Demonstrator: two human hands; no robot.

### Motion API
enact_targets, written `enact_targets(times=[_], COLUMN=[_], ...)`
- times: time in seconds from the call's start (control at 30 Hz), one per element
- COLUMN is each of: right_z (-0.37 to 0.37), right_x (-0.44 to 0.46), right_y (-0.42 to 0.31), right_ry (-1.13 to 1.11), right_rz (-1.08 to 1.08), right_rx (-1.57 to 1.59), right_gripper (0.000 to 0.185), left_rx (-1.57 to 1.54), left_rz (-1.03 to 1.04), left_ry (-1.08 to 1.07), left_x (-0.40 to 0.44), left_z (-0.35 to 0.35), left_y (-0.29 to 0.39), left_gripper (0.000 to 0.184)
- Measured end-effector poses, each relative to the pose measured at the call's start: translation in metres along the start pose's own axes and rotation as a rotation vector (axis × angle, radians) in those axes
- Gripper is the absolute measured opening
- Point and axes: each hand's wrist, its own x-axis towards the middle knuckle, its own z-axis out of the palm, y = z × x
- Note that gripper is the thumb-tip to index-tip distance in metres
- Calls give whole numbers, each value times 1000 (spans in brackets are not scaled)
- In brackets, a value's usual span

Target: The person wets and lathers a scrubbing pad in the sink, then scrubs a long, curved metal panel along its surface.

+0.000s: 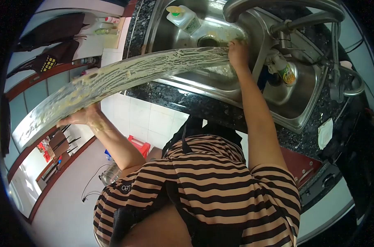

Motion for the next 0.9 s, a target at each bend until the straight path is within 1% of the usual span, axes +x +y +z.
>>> enact_targets(times=[0.07,0.1,0.13,0.2,0.23,0.27,0.3,0.33,0.4,0.5,0.6,0.63,0.67,0.7,0.77,0.8,0.9], right_z=[25,29,33,34,30,25,20,14,7,19,15,27,45,62,81,82,86], right_x=[-5,-6,-3,-3,-3,1,2,4,10,18,26,27,22,15,6,6,-4], right_y=[31,29,26,17,10,3,-1,-2,-1,13,15,25,36,47,55,54,46], right_ry=[-102,-148,-179,-249,-291,-330,-369,-411,-499,-313,-281,-209,-141,-75,-56,-42,-49], right_rz=[177,265,422,740,787,828,874,888,907,912,900,823,747,670,706,726,655], right_rx=[-89,-126,13,289,316,342,366,386,420,384,457,383,309,237,177,146,-127], right_gripper=[28,30,34,42,44,47,52,50,49,44,34,31,29,26,23,22,25], left_rx=[-263,-328,-390,-380,-376,-163,-133,-153,-285,-441,-555,-591,-645,-602,-512,-380,-300], left_rz=[-107,-117,-134,-100,-82,113,138,124,29,-88,-94,-89,-154,-139,-105,-105,-25], left_ry=[-295,-396,-497,-581,-621,-489,-461,-471,-547,-627,-655,-667,-668,-525,-249,-325,-175], left_x=[5,11,18,29,28,25,23,24,25,29,32,33,31,26,19,14,0], left_z=[-11,-13,-14,-17,-13,-9,-8,-8,-8,-6,2,3,3,1,-3,-1,6], left_y=[14,19,24,29,31,27,24,22,17,3,-22,-28,-31,-31,-28,-20,-17], left_gripper=[103,95,88,67,63,57,53,50,44,38,32,31,22,20,19,29,43])
